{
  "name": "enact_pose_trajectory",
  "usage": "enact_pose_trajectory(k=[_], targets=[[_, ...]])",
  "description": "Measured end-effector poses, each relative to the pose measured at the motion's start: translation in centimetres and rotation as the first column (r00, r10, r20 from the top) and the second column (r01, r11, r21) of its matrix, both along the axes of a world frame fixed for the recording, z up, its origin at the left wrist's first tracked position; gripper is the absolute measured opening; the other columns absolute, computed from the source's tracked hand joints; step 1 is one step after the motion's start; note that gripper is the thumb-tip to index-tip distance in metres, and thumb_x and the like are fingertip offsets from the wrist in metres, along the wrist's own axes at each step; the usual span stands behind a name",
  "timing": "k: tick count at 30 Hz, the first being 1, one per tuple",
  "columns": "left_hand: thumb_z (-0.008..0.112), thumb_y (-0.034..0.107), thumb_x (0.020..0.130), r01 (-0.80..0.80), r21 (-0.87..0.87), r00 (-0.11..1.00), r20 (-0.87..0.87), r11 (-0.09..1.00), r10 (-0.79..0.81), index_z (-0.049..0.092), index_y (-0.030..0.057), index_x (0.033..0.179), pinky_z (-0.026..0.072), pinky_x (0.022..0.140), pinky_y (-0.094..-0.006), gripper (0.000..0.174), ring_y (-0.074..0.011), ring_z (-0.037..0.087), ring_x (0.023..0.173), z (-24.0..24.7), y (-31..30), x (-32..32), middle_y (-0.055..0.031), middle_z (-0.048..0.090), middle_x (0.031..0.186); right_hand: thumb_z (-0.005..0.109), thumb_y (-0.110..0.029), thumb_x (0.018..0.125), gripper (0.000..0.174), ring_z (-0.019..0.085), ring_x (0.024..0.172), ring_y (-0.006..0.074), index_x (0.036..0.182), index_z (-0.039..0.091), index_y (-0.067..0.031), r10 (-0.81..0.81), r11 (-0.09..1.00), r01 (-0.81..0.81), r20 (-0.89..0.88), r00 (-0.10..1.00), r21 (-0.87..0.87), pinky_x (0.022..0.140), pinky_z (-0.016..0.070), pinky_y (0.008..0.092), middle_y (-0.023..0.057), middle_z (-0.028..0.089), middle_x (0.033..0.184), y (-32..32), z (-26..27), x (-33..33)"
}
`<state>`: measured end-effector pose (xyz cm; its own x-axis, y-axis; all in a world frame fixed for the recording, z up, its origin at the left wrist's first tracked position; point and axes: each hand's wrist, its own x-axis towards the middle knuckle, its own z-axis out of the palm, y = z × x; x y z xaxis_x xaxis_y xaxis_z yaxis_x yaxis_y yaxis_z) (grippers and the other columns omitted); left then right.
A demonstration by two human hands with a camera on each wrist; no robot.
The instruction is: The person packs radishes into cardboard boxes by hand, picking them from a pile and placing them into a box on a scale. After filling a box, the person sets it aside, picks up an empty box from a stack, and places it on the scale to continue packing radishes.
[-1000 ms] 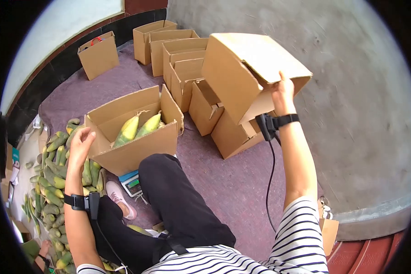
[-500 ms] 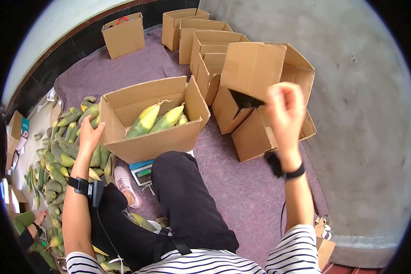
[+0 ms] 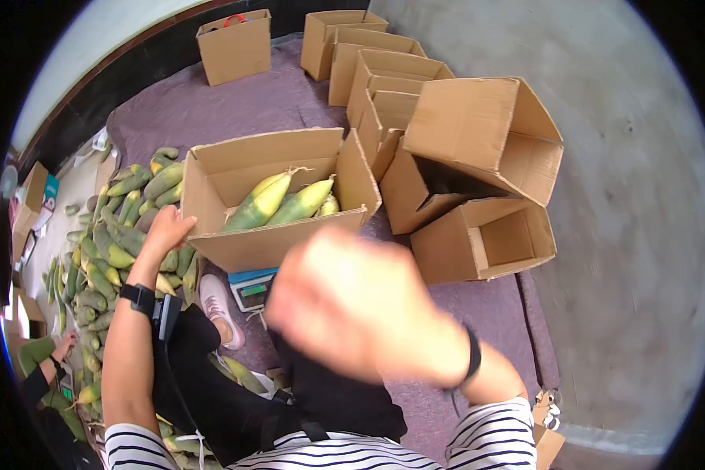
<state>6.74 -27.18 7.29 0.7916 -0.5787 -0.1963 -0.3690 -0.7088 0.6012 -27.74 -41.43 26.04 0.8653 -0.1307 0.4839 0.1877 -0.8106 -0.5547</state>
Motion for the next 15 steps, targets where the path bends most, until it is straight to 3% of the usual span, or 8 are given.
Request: enact_pose_trajectory(k=[2,3,6,7,9,10,12,15], targets=[[0.064,0.024,0.078,-0.016,0.010,0.997,-0.080,1.000,0.017,0.051,-0.0035,0.083,0.0483,0.046,-0.0345,0.030,-0.0232,0.060,0.050,0.5,-0.2,-0.4,-0.0149,0.061,0.070,0.064,-0.015,0.083,0.017,0.058,0.064,0.0195,0.089,0.057,-0.0018,-0.335,0.929,0.355,-0.169,0.927,0.108,0.059,0.0473,0.0311,0.0094,0.060,0.076,-5.8,-4.8,2.9],[0.062,0.023,0.078,-0.019,0.024,0.991,-0.130,1.000,0.022,0.052,-0.0046,0.085,0.0476,0.043,-0.0325,0.030,-0.0206,0.060,0.048,0.3,-0.3,-0.3,-0.0142,0.061,0.071,0.065,-0.024,0.080,0.025,0.060,0.072,0.0279,0.087,0.056,-0.0020,-0.495,0.868,0.493,-0.197,0.846,-0.064,0.065,0.0481,0.0376,0.0137,0.059,0.080,-9.3,-7.7,3.8],[0.058,0.019,0.078,-0.027,0.035,0.984,-0.177,0.999,0.032,0.055,-0.0086,0.094,0.0477,0.041,-0.0307,0.032,-0.0188,0.060,0.047,1.0,-0.6,-1.0,-0.0140,0.063,0.073,0.065,-0.041,0.079,0.042,0.063,0.078,0.0295,0.089,0.061,-0.0009,-0.715,0.699,0.602,-0.386,0.583,-0.387,0.072,0.0495,0.0386,0.0152,0.064,0.085,-16.3,-13.7,5.0],[0.057,0.018,0.078,-0.024,0.040,0.979,-0.200,0.999,0.031,0.056,-0.0084,0.095,0.0481,0.041,-0.0305,0.031,-0.0188,0.060,0.047,1.4,-0.8,-1.2,-0.0144,0.063,0.073,0.065,-0.041,0.079,0.042,0.063,0.078,0.0295,0.089,0.061,-0.0009,-0.708,0.707,0.593,-0.392,0.588,-0.386,0.072,0.0495,0.0386,0.0152,0.064,0.085,-17.2,-14.1,6.0],[0.054,0.015,0.078,-0.026,0.048,0.973,-0.229,0.999,0.036,0.058,-0.0071,0.098,0.0490,0.041,-0.0301,0.030,-0.0190,0.060,0.048,2.2,-1.1,-1.8,-0.0154,0.064,0.077,0.065,-0.047,0.078,0.051,0.065,0.083,0.0271,0.097,0.065,0.0002,-0.555,0.755,0.598,-0.748,0.363,-0.270,0.076,0.0501,0.0366,0.0163,0.067,0.092,-18.7,-15.3,7.6],[0.054,0.015,0.078,-0.036,0.053,0.970,-0.237,0.998,0.048,0.058,-0.0071,0.098,0.0490,0.041,-0.0301,0.030,-0.0190,0.060,0.048,2.2,-1.2,-1.8,-0.0154,0.064,0.077,0.065,-0.047,0.078,0.051,0.065,0.083,0.0271,0.097,0.065,0.0002,-0.547,0.762,0.588,-0.754,0.363,-0.270,0.076,0.0501,0.0366,0.0163,0.067,0.092,-19.3,-16.1,8.0],[0.050,0.012,0.078,-0.048,0.048,0.967,-0.246,0.998,0.058,0.059,-0.0048,0.100,0.0492,0.042,-0.0301,0.029,-0.0195,0.060,0.048,2.4,-1.3,-1.9,-0.0144,0.064,0.077,0.064,-0.048,0.078,0.049,0.064,0.070,0.0194,0.091,0.068,-0.0007,-0.398,0.804,0.588,-0.815,0.422,-0.089,0.060,0.0501,0.0315,0.0116,0.067,0.077,-20.1,-17.2,8.8],[0.050,0.013,0.078,-0.064,0.045,0.964,-0.257,0.997,0.073,0.059,-0.0041,0.099,0.0495,0.043,-0.0302,0.028,-0.0189,0.061,0.050,2.9,-1.5,-2.3,-0.0129,0.064,0.077,0.063,-0.043,0.079,0.046,0.064,0.074,0.0174,0.097,0.068,-0.0005,-0.357,0.810,0.585,-0.828,0.432,-0.044,0.062,0.0505,0.0306,0.0100,0.068,0.082,-20.1,-17.5,8.6]])
